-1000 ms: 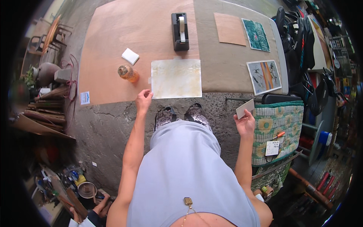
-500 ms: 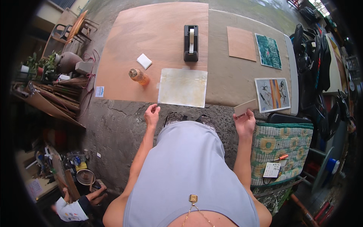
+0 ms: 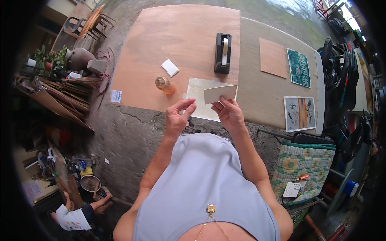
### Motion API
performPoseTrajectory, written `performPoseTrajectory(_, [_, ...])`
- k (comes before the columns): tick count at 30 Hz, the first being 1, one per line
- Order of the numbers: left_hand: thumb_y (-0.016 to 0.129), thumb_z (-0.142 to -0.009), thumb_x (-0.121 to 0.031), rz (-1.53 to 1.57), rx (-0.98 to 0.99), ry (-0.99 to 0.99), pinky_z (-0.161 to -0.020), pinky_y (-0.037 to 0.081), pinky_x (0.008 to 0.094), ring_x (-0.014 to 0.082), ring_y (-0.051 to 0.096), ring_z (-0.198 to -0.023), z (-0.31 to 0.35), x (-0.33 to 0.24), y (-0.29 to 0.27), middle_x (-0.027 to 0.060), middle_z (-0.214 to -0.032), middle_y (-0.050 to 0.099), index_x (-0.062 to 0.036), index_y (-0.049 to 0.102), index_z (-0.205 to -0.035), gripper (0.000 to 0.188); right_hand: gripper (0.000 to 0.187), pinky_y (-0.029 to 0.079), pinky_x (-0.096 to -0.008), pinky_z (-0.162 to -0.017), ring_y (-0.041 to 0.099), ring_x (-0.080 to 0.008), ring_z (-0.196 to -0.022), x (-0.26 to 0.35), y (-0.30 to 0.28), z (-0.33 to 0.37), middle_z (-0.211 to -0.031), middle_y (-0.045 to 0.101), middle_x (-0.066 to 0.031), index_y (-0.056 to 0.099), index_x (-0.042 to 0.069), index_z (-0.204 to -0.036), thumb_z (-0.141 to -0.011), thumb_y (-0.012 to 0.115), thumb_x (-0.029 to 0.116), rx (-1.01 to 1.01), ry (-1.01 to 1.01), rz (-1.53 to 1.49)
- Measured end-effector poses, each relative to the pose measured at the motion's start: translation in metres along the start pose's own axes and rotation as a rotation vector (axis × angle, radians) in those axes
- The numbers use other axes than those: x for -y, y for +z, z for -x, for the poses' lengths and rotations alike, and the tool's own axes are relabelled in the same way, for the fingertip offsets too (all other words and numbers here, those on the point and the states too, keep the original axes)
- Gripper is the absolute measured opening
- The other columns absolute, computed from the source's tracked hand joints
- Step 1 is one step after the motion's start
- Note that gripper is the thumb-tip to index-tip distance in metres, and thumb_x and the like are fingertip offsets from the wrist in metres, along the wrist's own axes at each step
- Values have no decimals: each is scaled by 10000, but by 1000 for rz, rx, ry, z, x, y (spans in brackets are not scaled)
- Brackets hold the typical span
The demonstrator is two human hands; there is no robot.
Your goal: The person tapes a translucent sheet to a white paper, applies glue in lines along the top edge, and places a small white square on the glued area. The person repeats this process with another small white square.
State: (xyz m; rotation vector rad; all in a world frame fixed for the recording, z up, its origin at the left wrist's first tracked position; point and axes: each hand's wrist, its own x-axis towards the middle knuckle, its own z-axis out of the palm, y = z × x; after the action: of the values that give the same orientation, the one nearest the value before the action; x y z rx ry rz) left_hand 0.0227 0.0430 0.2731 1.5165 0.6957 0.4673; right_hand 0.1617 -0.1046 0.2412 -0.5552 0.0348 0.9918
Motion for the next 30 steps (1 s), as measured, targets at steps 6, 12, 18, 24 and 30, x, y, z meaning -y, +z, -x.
performPoseTrajectory(6, [699, -907, -69, 3, 57, 145, -771, 513, 242, 110, 651, -853, -41, -17, -59, 65, -945, 714, 24, 694, -1095, 210, 170, 535, -331, -838, 687, -242, -1021, -65, 68, -39, -1061, 715, -113, 685, 44, -1069, -904, 678, 85, 6, -18, -20])
performPoseTrajectory(12, [663, -931, -77, 95, 35, 96, -755, 514, 259, 119, 653, -816, -132, -27, -156, 64, -906, 713, 15, 698, -1060, 162, 304, 496, -315, -848, 668, -203, -1006, -99, 114, -61, -1097, 701, -101, 643, 7, -1173, -890, 697, 103, -157, -55, 212])
performPoseTrajectory(18, [630, -953, -145, -214, 161, -64, -623, 448, 212, 88, 635, -726, -269, 94, -230, 23, -862, 702, -22, 702, -1059, 178, 295, 501, -256, -778, 665, -150, -945, -112, 43, -22, -1057, 699, -90, 630, 3, -1189, -934, 650, 150, -682, -160, 506])
performPoseTrajectory(24, [636, -943, -150, -265, 287, -326, -518, 416, 222, 83, 646, -693, -264, 166, -198, 24, -869, 709, -16, 697, -1070, 195, 245, 471, -230, -691, 646, -85, -831, -139, -19, 70, -976, 706, -13, 659, 67, -1153, -934, 661, 176, -1179, -268, 335])
performPoseTrajectory(30, [655, -922, -180, -309, 257, -252, -635, 531, 251, 128, 673, -697, -259, 193, -189, 54, -832, 727, -27, 736, -1049, 215, 246, 467, -229, -671, 647, -83, -819, -169, -28, 106, -961, 705, -6, 663, 73, -1150, -939, 657, 198, -1323, -223, 304])
